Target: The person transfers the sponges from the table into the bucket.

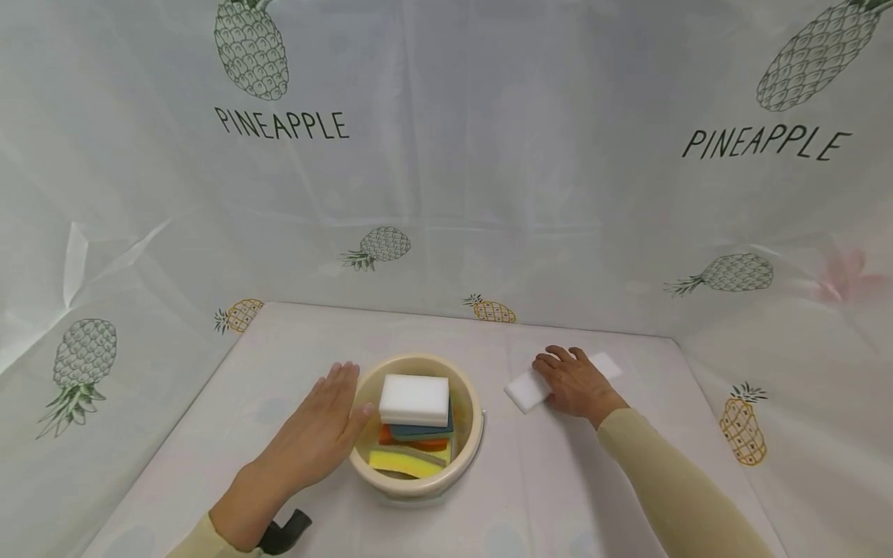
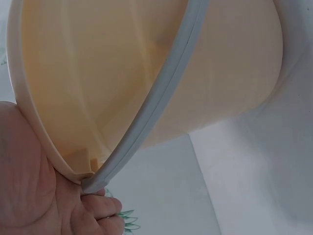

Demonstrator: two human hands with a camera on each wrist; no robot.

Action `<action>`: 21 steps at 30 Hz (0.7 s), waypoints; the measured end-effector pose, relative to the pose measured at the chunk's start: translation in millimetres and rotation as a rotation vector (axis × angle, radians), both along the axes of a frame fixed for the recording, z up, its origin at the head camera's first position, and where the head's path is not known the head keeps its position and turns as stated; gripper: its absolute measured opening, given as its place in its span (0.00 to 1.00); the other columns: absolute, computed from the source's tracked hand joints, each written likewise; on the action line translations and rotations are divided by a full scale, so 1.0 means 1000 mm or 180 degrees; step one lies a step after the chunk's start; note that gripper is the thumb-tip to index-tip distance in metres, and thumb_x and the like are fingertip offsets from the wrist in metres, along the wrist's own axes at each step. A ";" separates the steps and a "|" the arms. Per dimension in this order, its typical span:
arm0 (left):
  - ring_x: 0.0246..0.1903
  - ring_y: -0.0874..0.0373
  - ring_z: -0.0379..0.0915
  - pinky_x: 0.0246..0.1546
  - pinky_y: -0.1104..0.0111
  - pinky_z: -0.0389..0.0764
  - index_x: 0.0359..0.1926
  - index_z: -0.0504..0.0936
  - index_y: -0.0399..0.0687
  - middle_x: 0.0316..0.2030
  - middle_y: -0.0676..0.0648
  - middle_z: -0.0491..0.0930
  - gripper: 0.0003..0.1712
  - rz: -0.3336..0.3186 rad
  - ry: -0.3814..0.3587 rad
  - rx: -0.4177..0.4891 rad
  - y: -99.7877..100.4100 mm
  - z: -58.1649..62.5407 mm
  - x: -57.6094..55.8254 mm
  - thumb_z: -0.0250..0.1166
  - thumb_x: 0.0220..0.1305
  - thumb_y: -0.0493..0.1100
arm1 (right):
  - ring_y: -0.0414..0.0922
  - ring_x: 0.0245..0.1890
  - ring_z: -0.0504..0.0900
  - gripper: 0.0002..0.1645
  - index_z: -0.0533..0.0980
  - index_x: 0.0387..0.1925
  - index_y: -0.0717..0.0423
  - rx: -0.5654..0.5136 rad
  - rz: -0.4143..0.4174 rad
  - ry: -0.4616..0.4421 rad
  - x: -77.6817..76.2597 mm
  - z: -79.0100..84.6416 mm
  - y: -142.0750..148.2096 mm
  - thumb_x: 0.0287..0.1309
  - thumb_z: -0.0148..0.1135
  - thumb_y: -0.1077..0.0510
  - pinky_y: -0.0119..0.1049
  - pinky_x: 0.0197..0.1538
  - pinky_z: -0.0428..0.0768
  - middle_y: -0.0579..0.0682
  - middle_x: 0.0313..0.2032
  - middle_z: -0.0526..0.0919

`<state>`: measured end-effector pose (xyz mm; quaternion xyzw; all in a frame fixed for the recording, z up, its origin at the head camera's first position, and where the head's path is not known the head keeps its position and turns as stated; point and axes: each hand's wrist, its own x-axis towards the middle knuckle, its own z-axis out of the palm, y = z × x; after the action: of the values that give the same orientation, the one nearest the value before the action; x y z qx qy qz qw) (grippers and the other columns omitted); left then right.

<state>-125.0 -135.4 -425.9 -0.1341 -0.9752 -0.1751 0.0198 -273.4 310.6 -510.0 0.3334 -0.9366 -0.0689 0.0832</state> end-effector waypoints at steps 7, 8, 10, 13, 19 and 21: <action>0.83 0.39 0.45 0.82 0.45 0.51 0.82 0.53 0.31 0.81 0.34 0.55 0.45 0.0006 -0.0014 0.0001 0.000 0.000 -0.001 0.44 0.84 0.63 | 0.59 0.68 0.75 0.37 0.75 0.62 0.56 -0.0003 0.0063 -0.0008 -0.003 0.001 0.000 0.50 0.79 0.59 0.64 0.66 0.74 0.57 0.63 0.82; 0.83 0.40 0.45 0.82 0.45 0.51 0.82 0.53 0.31 0.81 0.34 0.55 0.45 0.0007 -0.0017 0.0003 0.000 0.000 -0.001 0.44 0.84 0.63 | 0.60 0.67 0.75 0.37 0.75 0.62 0.56 -0.0016 0.0044 -0.0015 -0.003 0.002 0.000 0.50 0.79 0.58 0.64 0.66 0.74 0.57 0.62 0.82; 0.83 0.40 0.45 0.82 0.45 0.51 0.82 0.53 0.31 0.81 0.33 0.55 0.45 0.0005 -0.0021 0.0005 0.000 0.000 -0.001 0.44 0.84 0.62 | 0.60 0.66 0.76 0.37 0.75 0.61 0.58 -0.0030 -0.0010 -0.0028 -0.004 0.002 0.000 0.50 0.81 0.57 0.64 0.66 0.75 0.58 0.61 0.81; 0.83 0.39 0.45 0.82 0.45 0.51 0.82 0.54 0.31 0.81 0.33 0.55 0.44 0.0008 -0.0022 0.0009 0.000 0.001 0.000 0.45 0.84 0.62 | 0.62 0.64 0.75 0.38 0.74 0.60 0.60 -0.0074 -0.0123 -0.0050 -0.005 0.001 0.002 0.51 0.81 0.51 0.64 0.65 0.75 0.60 0.59 0.80; 0.83 0.39 0.45 0.82 0.45 0.51 0.82 0.54 0.31 0.81 0.33 0.55 0.44 0.0016 -0.0018 0.0028 0.000 0.000 -0.001 0.45 0.84 0.62 | 0.64 0.59 0.74 0.40 0.74 0.59 0.65 -0.0227 -0.0343 0.0199 -0.007 -0.002 0.004 0.54 0.78 0.45 0.64 0.64 0.74 0.63 0.54 0.78; 0.83 0.39 0.45 0.82 0.45 0.51 0.82 0.54 0.31 0.81 0.33 0.55 0.44 0.0014 -0.0016 0.0024 0.000 0.000 -0.001 0.45 0.84 0.62 | 0.64 0.57 0.74 0.41 0.73 0.58 0.66 -0.0255 -0.0374 0.0362 -0.008 -0.002 0.004 0.54 0.78 0.43 0.63 0.63 0.74 0.63 0.53 0.77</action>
<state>-126.0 -135.1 -425.6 -0.1315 -0.9748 -0.1791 0.0183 -280.9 314.5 -511.8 0.2698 -0.9503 -0.0550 0.1453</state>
